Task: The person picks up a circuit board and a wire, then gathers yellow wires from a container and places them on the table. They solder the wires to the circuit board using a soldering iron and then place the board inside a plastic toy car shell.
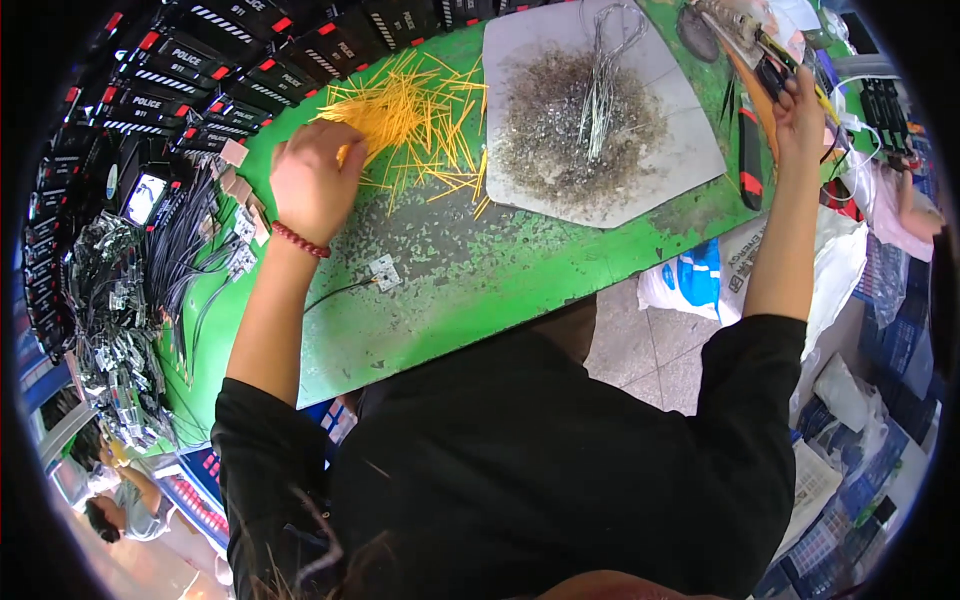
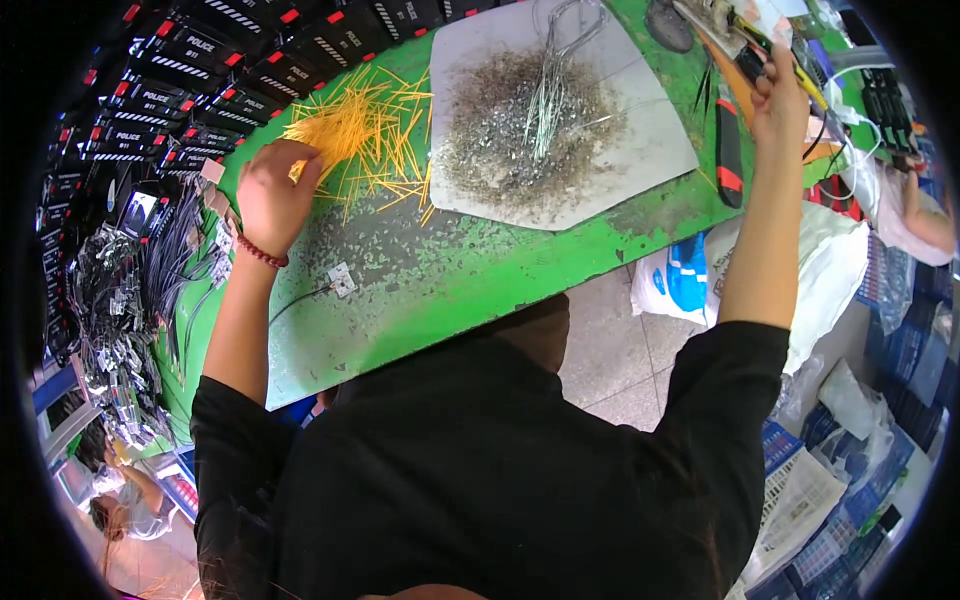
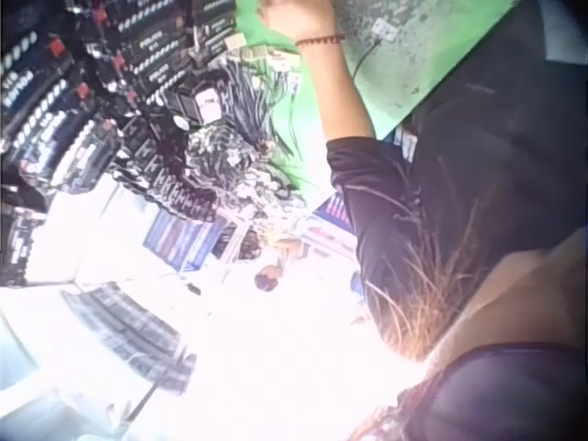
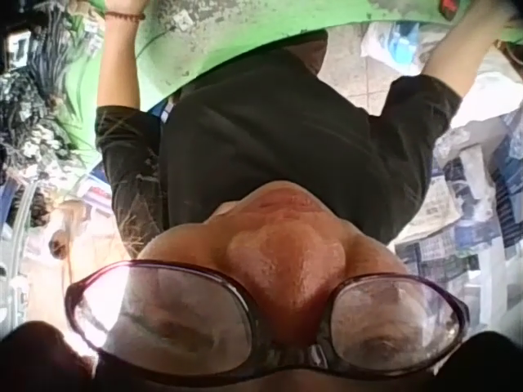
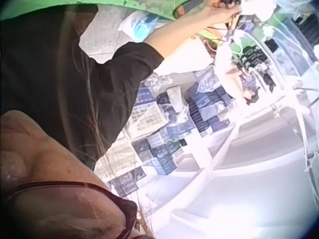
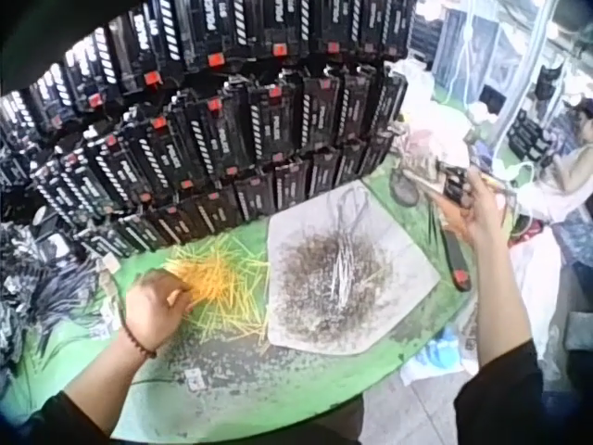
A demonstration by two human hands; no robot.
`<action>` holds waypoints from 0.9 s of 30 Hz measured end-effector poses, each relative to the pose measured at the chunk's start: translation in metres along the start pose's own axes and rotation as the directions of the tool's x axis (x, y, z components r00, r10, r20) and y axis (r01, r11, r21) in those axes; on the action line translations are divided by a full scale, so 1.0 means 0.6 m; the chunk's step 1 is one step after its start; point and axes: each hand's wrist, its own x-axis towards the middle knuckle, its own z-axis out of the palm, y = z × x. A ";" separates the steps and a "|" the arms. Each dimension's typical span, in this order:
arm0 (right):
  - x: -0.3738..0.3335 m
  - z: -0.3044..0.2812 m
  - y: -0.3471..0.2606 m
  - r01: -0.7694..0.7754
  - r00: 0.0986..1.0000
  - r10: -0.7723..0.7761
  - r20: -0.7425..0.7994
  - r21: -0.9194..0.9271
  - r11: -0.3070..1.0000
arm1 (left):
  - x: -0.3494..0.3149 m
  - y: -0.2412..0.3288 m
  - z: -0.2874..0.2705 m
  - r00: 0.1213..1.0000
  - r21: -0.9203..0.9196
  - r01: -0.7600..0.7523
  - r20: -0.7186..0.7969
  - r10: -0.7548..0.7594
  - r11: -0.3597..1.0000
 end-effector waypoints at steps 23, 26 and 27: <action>-0.360 -0.009 0.088 -0.216 0.928 0.019 0.371 0.498 0.840 | -0.027 0.019 -0.045 0.989 -0.238 -0.003 0.142 0.038 0.971; -0.373 0.028 0.098 -0.164 0.911 -0.046 0.411 0.460 0.873 | -0.032 0.003 -0.024 0.981 -0.177 -0.103 0.141 0.129 0.979; -0.375 0.025 0.097 -0.114 0.901 -0.087 0.424 0.428 0.896 | -0.030 -0.001 -0.021 0.978 -0.185 -0.133 0.136 0.159 0.974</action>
